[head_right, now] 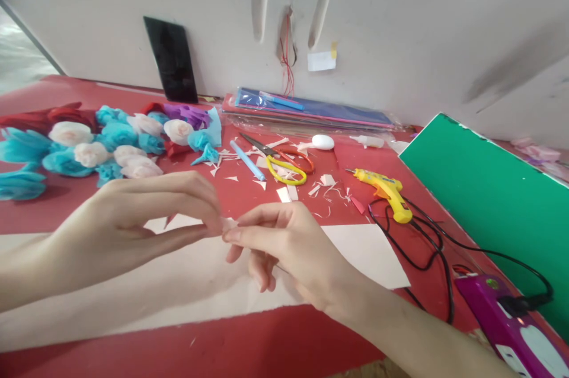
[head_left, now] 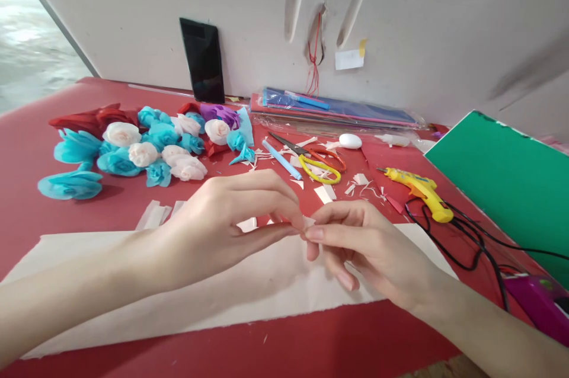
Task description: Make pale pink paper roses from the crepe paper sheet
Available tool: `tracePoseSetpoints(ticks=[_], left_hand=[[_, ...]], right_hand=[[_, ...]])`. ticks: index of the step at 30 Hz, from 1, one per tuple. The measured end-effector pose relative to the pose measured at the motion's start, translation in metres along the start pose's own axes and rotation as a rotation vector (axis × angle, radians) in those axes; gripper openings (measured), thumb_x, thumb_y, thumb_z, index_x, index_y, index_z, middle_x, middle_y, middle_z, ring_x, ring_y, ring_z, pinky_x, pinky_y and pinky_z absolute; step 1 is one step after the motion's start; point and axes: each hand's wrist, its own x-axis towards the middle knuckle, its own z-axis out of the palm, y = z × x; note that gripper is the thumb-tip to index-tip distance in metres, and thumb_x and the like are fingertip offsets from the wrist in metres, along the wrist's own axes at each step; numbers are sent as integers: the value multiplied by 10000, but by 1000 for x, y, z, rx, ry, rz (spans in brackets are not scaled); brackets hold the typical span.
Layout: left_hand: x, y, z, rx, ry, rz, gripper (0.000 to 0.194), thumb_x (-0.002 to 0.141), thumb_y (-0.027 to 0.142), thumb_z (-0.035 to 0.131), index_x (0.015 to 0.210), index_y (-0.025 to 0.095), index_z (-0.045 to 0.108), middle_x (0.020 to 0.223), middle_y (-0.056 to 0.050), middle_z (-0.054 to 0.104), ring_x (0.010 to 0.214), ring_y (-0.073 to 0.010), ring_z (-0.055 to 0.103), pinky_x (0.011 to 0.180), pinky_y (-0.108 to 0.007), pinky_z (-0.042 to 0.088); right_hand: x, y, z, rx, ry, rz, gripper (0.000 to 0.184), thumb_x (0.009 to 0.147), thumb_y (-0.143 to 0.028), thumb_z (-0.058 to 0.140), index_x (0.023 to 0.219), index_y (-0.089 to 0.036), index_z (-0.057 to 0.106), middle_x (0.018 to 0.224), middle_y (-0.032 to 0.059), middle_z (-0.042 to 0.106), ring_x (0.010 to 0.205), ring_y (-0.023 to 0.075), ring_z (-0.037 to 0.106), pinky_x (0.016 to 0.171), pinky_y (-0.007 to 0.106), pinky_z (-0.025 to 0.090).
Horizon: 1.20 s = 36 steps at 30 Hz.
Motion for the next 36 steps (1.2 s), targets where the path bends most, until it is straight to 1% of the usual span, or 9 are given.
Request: tracePoseSetpoints(ticks=[4, 9, 14, 18, 21, 24, 27, 34, 36], left_hand=[[1, 1, -1, 31, 31, -42, 169, 889, 100, 556, 829, 203, 676, 842, 12, 681, 792, -97, 630, 703, -169, 474], [4, 3, -1, 30, 32, -120, 167, 862, 108, 579, 784, 217, 678, 808, 47, 690, 743, -82, 630, 668, -160, 459], [6, 5, 0, -10, 14, -218, 203, 823, 68, 587, 762, 233, 689, 796, 75, 704, 731, -77, 636, 664, -154, 457], [6, 5, 1, -91, 35, -321, 73, 829, 209, 637, 889, 238, 666, 864, 64, 722, 755, -94, 668, 656, -152, 501], [5, 2, 0, -128, 16, -390, 136, 806, 288, 662, 938, 259, 678, 912, 51, 748, 817, -126, 697, 658, -166, 523], [6, 1, -3, -180, -56, -451, 79, 782, 282, 661, 797, 279, 739, 795, 62, 761, 739, -130, 695, 609, -172, 494], [9, 3, -5, -287, -102, -505, 118, 776, 240, 649, 739, 262, 759, 742, 64, 752, 680, -115, 676, 590, -165, 473], [12, 7, -5, -372, -69, -535, 119, 776, 226, 649, 718, 223, 752, 712, 62, 752, 658, -89, 660, 582, -139, 461], [12, 7, -4, -388, -60, -550, 122, 782, 206, 645, 710, 219, 743, 716, 69, 752, 664, -79, 659, 593, -129, 462]], right_hand=[[0, 1, 1, -62, 38, -84, 130, 764, -208, 711, 656, -146, 676, 628, -20, 672, 338, 16, 491, 355, 135, 378], [-1, 2, 6, -271, 143, -189, 103, 723, -107, 708, 651, -163, 658, 468, -78, 553, 381, 30, 481, 391, 116, 411], [-4, 3, 9, -436, 206, -285, 87, 750, -129, 657, 677, -175, 653, 529, -66, 569, 436, 44, 507, 418, 127, 445], [-6, 3, 7, -529, 198, -372, 95, 779, -157, 653, 686, -177, 651, 566, -55, 584, 452, 50, 516, 439, 147, 444], [-7, 3, 6, -589, 188, -422, 104, 805, -179, 652, 701, -179, 657, 563, -56, 568, 462, 54, 509, 451, 157, 432], [-8, 3, 5, -627, 179, -446, 99, 811, -186, 657, 712, -184, 667, 569, -56, 568, 474, 57, 508, 462, 161, 427], [-8, 3, 5, -648, 190, -468, 96, 799, -166, 663, 706, -181, 680, 588, -49, 597, 483, 54, 523, 469, 157, 426], [-9, 2, 8, -591, 224, -416, 54, 790, -195, 679, 743, -183, 702, 619, -31, 670, 455, 52, 534, 454, 148, 450], [-10, 2, 9, -601, 233, -427, 37, 792, -194, 683, 760, -190, 700, 607, -41, 663, 453, 52, 532, 443, 145, 448]])
